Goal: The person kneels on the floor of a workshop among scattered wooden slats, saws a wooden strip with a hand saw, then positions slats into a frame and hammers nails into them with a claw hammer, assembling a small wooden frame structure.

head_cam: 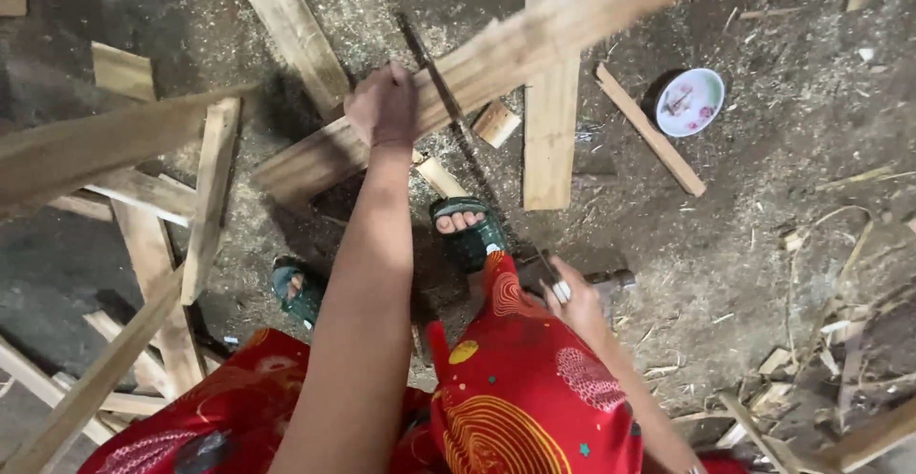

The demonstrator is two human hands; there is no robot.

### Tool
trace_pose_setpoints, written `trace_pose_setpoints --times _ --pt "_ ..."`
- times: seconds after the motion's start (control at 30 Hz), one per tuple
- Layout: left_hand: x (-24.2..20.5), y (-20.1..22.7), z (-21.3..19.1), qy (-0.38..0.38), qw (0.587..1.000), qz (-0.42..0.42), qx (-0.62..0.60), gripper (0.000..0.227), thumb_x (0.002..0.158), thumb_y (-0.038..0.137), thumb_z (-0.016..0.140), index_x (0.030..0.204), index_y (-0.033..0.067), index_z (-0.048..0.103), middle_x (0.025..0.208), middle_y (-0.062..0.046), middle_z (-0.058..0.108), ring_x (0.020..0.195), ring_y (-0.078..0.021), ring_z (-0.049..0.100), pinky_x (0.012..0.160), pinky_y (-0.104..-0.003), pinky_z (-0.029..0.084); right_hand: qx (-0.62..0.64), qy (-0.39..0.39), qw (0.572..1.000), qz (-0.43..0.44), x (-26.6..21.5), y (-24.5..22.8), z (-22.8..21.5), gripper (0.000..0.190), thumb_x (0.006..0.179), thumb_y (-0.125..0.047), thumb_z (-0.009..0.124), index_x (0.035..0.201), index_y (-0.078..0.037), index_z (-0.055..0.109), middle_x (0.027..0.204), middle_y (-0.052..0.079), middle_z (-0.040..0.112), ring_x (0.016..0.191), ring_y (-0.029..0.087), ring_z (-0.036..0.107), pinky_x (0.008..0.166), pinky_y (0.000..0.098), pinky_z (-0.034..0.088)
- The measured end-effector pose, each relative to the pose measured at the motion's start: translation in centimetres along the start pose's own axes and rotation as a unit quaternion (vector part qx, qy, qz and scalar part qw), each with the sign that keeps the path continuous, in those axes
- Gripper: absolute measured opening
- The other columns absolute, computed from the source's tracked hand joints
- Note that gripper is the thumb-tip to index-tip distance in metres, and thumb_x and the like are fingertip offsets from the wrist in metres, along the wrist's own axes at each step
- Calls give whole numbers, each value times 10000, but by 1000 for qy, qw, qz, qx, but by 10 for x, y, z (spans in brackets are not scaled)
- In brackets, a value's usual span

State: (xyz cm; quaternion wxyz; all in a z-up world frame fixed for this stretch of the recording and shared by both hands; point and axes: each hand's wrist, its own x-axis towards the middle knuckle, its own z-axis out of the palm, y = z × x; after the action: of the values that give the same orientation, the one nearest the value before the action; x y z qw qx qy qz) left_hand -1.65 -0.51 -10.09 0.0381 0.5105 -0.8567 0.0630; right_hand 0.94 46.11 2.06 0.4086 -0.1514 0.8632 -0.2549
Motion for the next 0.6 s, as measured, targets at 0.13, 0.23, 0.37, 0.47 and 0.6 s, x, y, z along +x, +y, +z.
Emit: trace_pose_setpoints --times 0.13,0.23,0.37,0.47,0.6 --pt "21 5 8 -246 953 -178 16 529 940 554 304 857 294 757 824 -33 758 874 -302 759 736 -534 561 8 8 1000 -10 61 -36 -12 500 832 -264 775 1313 -159 686 1220 121 728 1057 352 695 925 469 569" --pt "13 4 -7 -165 972 -170 1 546 972 546 334 812 257 768 734 -81 741 768 -320 762 669 -501 567 -40 -10 999 -14 57 -43 -45 518 809 -307 785 1312 -232 684 1227 53 730 1066 300 698 945 441 566" --pt "-2 3 13 63 997 -21 40 448 949 448 503 617 209 684 543 -72 629 506 -280 678 473 -442 506 -97 -57 993 22 37 -67 -107 510 814 -471 758 1296 -322 677 1228 -25 731 1055 262 698 940 425 577" --pt "0 4 -12 140 990 30 3 425 924 421 573 571 189 624 525 -68 595 488 -264 650 488 -415 497 77 68 995 -20 13 -63 -101 513 832 -209 812 1306 -59 681 1237 195 702 1160 363 651 1004 454 528" --pt "-7 -9 -62 144 990 3 14 442 920 462 582 565 204 630 506 -45 587 481 -258 643 444 -411 482 187 341 908 155 -20 -101 -127 188 814 7 827 861 110 678 762 272 633 662 295 603 649 480 478"
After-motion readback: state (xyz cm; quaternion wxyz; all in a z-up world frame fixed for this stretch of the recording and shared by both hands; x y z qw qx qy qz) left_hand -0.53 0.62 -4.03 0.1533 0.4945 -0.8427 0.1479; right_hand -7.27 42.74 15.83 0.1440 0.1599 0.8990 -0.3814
